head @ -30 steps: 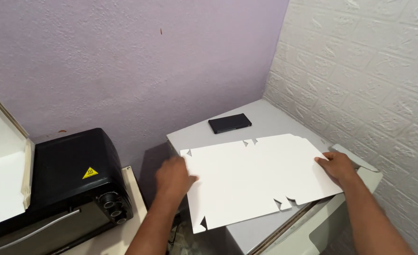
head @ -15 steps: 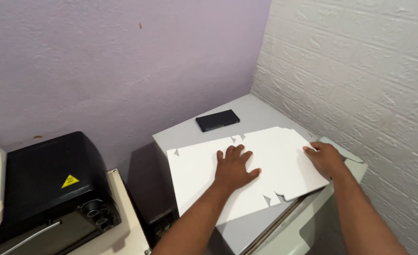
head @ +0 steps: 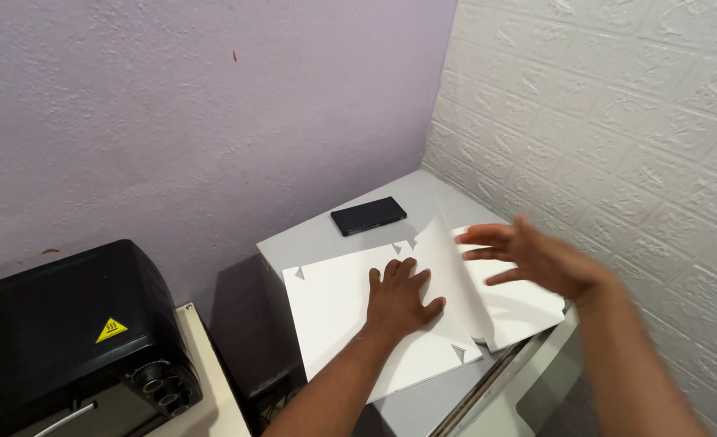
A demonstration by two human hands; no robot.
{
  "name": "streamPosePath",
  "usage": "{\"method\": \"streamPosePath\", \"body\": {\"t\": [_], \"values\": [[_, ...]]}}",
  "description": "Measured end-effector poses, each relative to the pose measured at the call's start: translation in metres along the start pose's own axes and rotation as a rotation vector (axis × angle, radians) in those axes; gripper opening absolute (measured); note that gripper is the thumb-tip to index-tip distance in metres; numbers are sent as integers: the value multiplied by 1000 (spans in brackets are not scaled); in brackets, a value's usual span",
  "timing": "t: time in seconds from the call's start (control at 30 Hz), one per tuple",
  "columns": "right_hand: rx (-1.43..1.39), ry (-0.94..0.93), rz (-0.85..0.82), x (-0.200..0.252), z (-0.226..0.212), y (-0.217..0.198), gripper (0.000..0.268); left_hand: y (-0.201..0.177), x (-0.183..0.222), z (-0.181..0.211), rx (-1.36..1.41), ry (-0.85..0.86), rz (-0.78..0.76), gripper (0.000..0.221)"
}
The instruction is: Folding several cardboard pizza boxes and stacking them.
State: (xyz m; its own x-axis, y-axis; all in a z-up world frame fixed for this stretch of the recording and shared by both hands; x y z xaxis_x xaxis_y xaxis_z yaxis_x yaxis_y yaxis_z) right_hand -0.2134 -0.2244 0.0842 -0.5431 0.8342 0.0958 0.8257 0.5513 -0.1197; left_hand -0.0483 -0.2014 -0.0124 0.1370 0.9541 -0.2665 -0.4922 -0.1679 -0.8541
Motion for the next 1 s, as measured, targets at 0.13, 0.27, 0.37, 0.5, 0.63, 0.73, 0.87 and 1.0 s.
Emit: {"method": "streamPosePath", "body": {"t": [0.13, 0.27, 0.37, 0.5, 0.63, 0.73, 0.87, 1.0], "values": [[157, 34, 160, -28, 29, 23, 88, 7, 1, -2, -84, -5, -31, 68], [348, 82, 145, -45, 55, 63, 89, 0, 1, 0, -79, -40, -64, 70], [497, 126, 126, -47, 76, 83, 90, -12, 4, 3, -112, -41, -77, 70], [695, 181, 98, -50, 97, 83, 92, -25, 1, -25, 527, -211, 31, 62], [834, 208, 87, -71, 119, 79, 93, -25, 3, -68, 1458, -443, 201, 50], [962, 227, 82, -76, 119, 78, 93, -2, 7, -84, 1981, -573, 292, 45], [1092, 291, 86, -82, 92, 99, 96, -2, 2, -91, 1995, -386, 388, 37], [1082, 270, 116, -75, 97, 94, 95, 11, 8, -89, 2112, -679, 325, 40]]}}
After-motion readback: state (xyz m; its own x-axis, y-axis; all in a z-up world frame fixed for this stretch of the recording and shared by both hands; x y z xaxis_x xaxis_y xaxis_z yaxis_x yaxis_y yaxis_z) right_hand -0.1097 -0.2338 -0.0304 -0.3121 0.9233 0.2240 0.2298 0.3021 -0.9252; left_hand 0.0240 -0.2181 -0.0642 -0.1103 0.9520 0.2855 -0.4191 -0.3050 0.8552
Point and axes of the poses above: each hand's wrist, its own x-axis away from the middle knuckle, its own y-axis out of the palm, z = x × y, the point moved 10 cm from there along -x, towards the middle knuckle, and after that the axes turned 3 degrees about -y, right-handed, at the moved point
